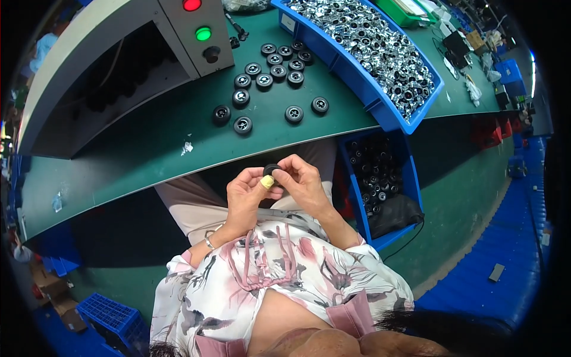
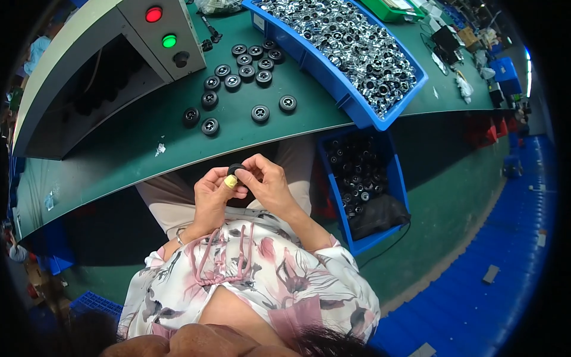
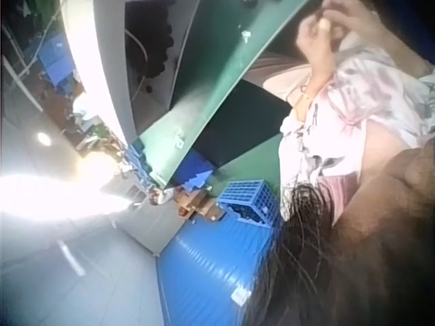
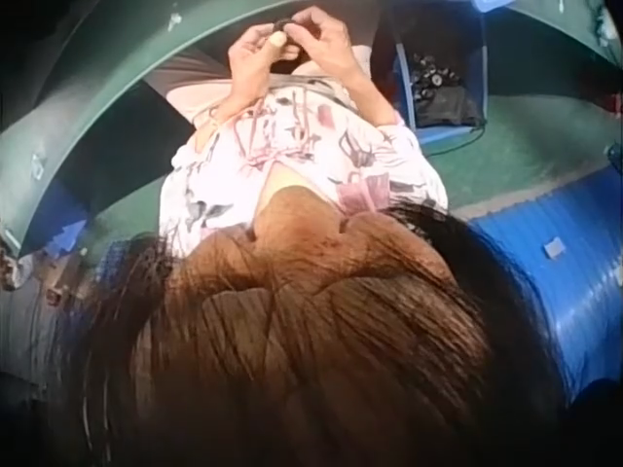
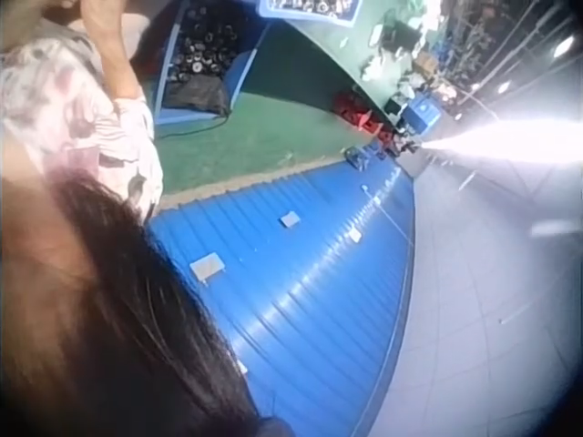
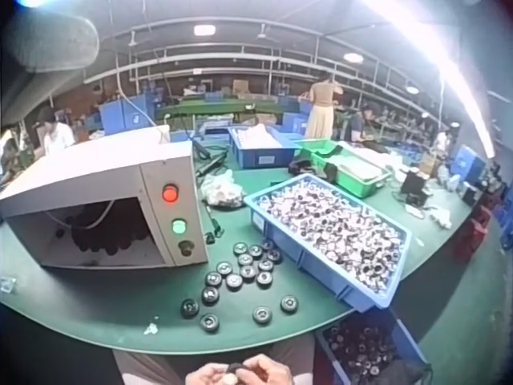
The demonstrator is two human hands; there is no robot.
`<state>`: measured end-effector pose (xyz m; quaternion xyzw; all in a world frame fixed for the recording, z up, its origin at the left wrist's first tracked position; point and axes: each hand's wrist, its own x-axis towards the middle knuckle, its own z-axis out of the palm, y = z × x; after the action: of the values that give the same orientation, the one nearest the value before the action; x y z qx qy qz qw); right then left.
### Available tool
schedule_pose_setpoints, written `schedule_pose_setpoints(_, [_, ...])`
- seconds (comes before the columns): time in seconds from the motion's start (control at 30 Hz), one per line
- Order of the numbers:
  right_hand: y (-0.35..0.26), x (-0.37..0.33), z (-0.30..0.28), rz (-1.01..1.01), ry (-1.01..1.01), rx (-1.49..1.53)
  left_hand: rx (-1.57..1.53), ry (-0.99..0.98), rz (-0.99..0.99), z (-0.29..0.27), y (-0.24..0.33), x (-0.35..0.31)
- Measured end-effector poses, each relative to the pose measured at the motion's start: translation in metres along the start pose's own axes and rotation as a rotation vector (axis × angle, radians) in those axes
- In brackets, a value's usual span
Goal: Assembling small components into plastic toy wheel hubs at a factory workbench.
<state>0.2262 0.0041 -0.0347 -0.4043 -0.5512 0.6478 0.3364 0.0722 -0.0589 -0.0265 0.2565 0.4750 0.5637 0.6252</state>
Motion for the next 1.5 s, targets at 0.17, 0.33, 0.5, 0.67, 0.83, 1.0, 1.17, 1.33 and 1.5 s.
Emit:
schedule_pose_setpoints(0.17, [-0.001,-0.001,-0.001,-0.019,-0.03,-0.076,-0.112,0.051,0.006,-0.007,-0.009,0.001])
schedule_pose_setpoints(0.33, [0.014,-0.003,0.0,0.005,-0.037,0.025,-0.188,0.017,-0.021,-0.016,-0.017,0.005])
schedule_pose_setpoints(0.5, [0.015,0.0,-0.004,0.032,-0.042,0.034,-0.227,-0.055,-0.079,-0.02,-0.016,0.011])
schedule_pose_setpoints(0.67, [0.014,0.002,-0.007,-0.005,-0.033,0.064,0.12,-0.078,-0.029,-0.016,-0.008,0.01])
schedule_pose_setpoints(0.83, [0.011,-0.001,-0.007,-0.04,-0.02,0.099,0.046,-0.077,0.063,0.0,0.004,0.006])
schedule_pose_setpoints(1.0, [-0.055,0.01,-0.027,-0.445,0.003,-0.39,0.088,-0.161,0.178,0.006,0.031,0.028])
schedule_pose_setpoints(1.17, [-0.067,0.027,-0.056,-0.757,0.022,-0.727,0.331,-0.266,0.252,0.037,0.043,0.065])
schedule_pose_setpoints(1.33, [-0.058,0.048,-0.09,-0.595,0.476,-0.976,0.982,-0.097,0.77,0.039,0.056,0.07])
schedule_pose_setpoints(1.5, [-0.054,0.065,-0.088,-0.534,0.493,-1.115,1.326,-0.068,0.918,0.048,0.064,0.091])
